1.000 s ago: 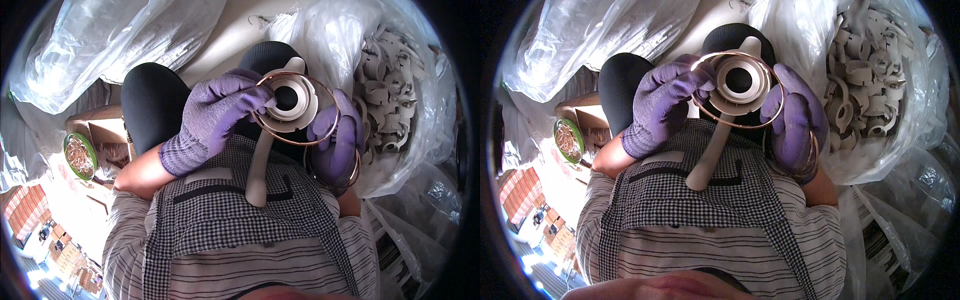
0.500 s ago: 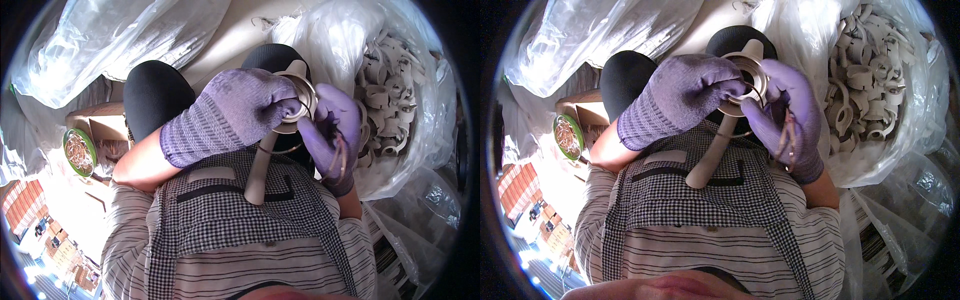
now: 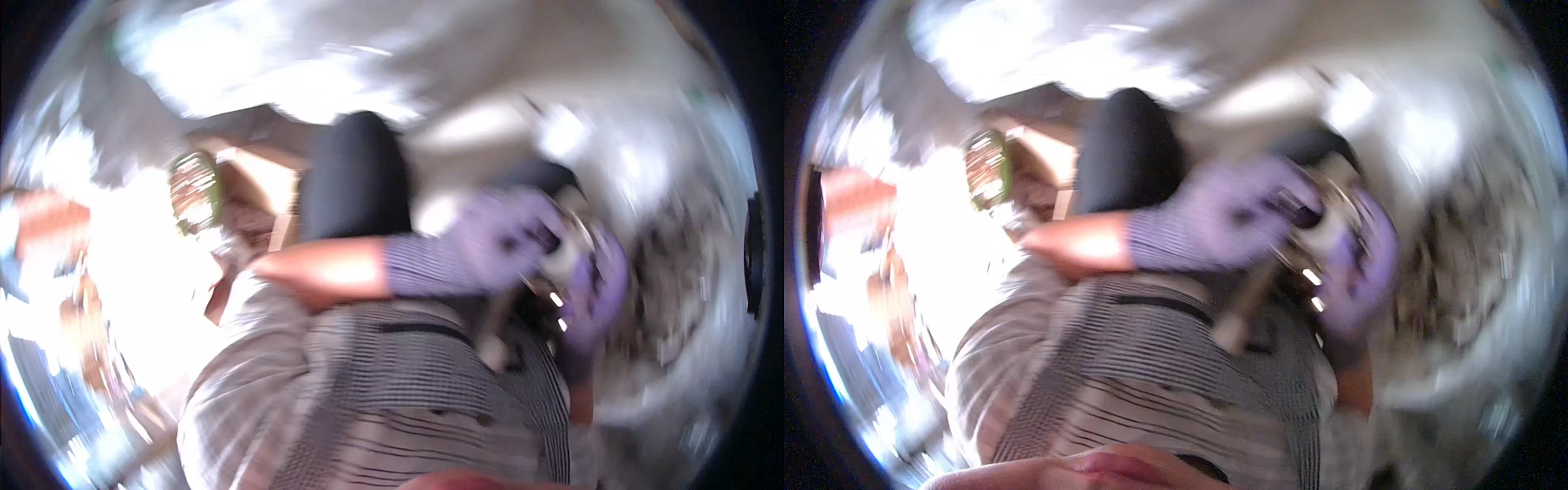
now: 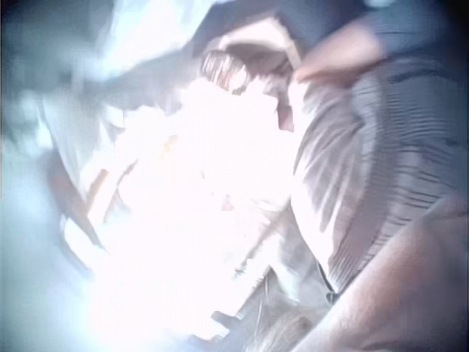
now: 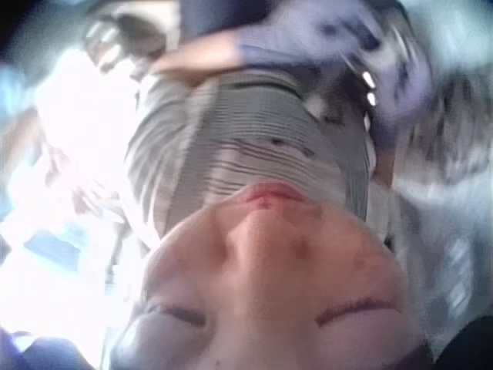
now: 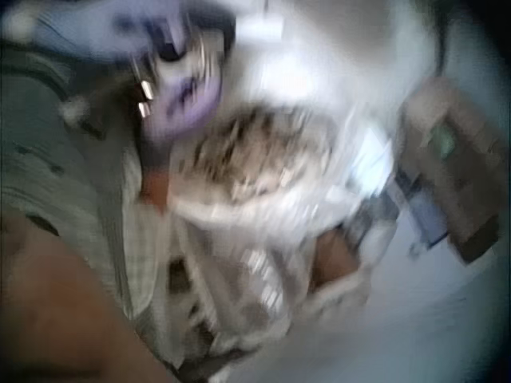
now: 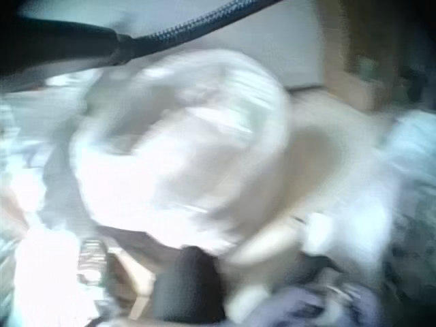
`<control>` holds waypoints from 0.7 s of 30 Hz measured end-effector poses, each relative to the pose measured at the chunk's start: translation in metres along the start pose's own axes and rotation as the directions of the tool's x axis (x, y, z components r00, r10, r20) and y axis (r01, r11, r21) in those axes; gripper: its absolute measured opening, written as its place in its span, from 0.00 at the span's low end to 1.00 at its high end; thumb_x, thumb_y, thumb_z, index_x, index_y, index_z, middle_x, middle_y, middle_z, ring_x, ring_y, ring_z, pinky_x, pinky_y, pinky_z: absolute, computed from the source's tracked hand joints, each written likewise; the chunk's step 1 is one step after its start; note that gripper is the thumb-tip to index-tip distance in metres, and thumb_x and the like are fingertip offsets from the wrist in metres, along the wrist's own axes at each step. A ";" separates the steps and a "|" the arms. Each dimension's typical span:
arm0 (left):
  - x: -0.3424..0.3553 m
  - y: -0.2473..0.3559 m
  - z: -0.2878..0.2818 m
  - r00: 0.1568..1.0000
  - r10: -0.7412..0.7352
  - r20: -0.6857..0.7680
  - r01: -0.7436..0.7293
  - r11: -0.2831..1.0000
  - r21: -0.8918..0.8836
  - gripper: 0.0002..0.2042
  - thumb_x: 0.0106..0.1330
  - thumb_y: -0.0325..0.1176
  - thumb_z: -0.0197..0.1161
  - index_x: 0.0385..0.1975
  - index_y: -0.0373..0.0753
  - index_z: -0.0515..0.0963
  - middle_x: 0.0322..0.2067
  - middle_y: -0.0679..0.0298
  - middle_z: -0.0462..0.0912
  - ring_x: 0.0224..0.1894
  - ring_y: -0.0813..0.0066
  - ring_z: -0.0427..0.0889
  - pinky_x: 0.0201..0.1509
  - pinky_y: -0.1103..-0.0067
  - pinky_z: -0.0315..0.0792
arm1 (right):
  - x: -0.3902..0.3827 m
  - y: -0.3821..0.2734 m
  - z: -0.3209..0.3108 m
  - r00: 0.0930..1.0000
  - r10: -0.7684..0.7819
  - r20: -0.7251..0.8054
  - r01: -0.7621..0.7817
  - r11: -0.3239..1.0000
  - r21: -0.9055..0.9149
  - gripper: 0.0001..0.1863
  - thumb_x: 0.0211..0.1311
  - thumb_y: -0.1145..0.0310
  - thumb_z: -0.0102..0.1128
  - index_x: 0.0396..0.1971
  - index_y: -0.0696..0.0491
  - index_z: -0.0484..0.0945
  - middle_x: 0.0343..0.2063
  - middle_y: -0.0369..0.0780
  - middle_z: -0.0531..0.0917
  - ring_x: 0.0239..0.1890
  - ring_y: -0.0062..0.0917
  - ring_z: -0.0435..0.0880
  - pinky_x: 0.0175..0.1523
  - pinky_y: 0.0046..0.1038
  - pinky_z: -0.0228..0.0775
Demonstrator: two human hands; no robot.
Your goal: The person sits on the floor and repeatedly winds copper wire around a white plastic spool. They hold the spool in one hand and wrap the wire with the other, occasionally adjusting the coil and picking up additional wire from a nearby box.
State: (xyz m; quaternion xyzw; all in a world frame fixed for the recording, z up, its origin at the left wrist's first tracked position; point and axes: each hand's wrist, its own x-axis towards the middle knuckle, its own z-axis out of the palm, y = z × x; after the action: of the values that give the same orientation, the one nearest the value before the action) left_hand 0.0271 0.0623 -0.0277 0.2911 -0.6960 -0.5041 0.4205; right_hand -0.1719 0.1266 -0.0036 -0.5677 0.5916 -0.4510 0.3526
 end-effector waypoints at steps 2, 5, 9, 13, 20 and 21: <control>-0.009 -0.021 0.026 0.957 0.117 -0.265 -0.125 0.992 -0.011 0.08 0.61 0.26 0.62 0.40 0.39 0.81 0.34 0.58 0.83 0.36 0.64 0.85 0.41 0.72 0.79 | 0.004 0.040 -0.013 0.985 -0.111 0.132 0.110 0.994 0.016 0.34 0.73 0.53 0.53 0.67 0.65 0.63 0.63 0.54 0.73 0.64 0.42 0.75 0.68 0.39 0.67; -0.002 -0.030 0.042 0.957 -0.111 -0.267 0.100 0.993 -0.055 0.08 0.60 0.31 0.65 0.39 0.41 0.80 0.31 0.59 0.83 0.34 0.62 0.84 0.39 0.71 0.77 | 0.035 0.089 -0.025 0.919 -0.343 0.194 0.392 0.854 -0.342 0.28 0.78 0.55 0.44 0.64 0.64 0.68 0.58 0.51 0.78 0.60 0.38 0.77 0.64 0.39 0.68; 0.006 0.002 0.034 0.946 -0.229 -0.230 0.203 0.970 -0.131 0.09 0.59 0.31 0.64 0.39 0.41 0.80 0.27 0.58 0.83 0.34 0.61 0.84 0.39 0.70 0.77 | 0.028 0.037 -0.010 0.890 -0.452 0.058 0.416 0.754 -0.509 0.21 0.79 0.69 0.45 0.64 0.66 0.68 0.59 0.53 0.77 0.60 0.38 0.78 0.65 0.37 0.67; 0.008 -0.016 0.040 0.963 0.029 -0.268 -0.038 0.999 -0.030 0.07 0.57 0.33 0.64 0.32 0.40 0.81 0.31 0.57 0.82 0.35 0.58 0.83 0.40 0.67 0.78 | 0.028 0.024 -0.019 0.819 -0.517 0.247 0.572 0.763 -0.301 0.21 0.78 0.70 0.46 0.63 0.66 0.70 0.57 0.52 0.78 0.58 0.37 0.78 0.64 0.37 0.68; 0.031 -0.027 0.032 0.996 0.080 -0.041 -0.043 0.827 0.560 0.10 0.55 0.40 0.63 0.31 0.42 0.83 0.40 0.56 0.80 0.43 0.57 0.82 0.46 0.66 0.77 | 0.032 0.094 -0.041 0.863 -0.428 0.269 0.506 0.733 -0.455 0.19 0.77 0.68 0.50 0.59 0.65 0.74 0.54 0.51 0.81 0.55 0.36 0.80 0.61 0.36 0.71; 0.041 -0.027 0.031 0.999 0.051 0.010 -0.048 0.837 0.546 0.10 0.54 0.40 0.64 0.31 0.42 0.83 0.41 0.56 0.80 0.43 0.57 0.82 0.46 0.66 0.77 | 0.034 0.104 -0.043 0.867 -0.454 0.205 0.498 0.760 -0.419 0.19 0.76 0.67 0.52 0.58 0.64 0.75 0.53 0.51 0.81 0.54 0.36 0.81 0.60 0.36 0.73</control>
State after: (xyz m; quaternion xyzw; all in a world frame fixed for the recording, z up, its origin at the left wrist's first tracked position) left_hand -0.0201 0.0340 -0.0455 0.3819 -0.8169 -0.2734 0.3348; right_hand -0.2525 0.0936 -0.0826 -0.7859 0.5003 -0.3467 0.1089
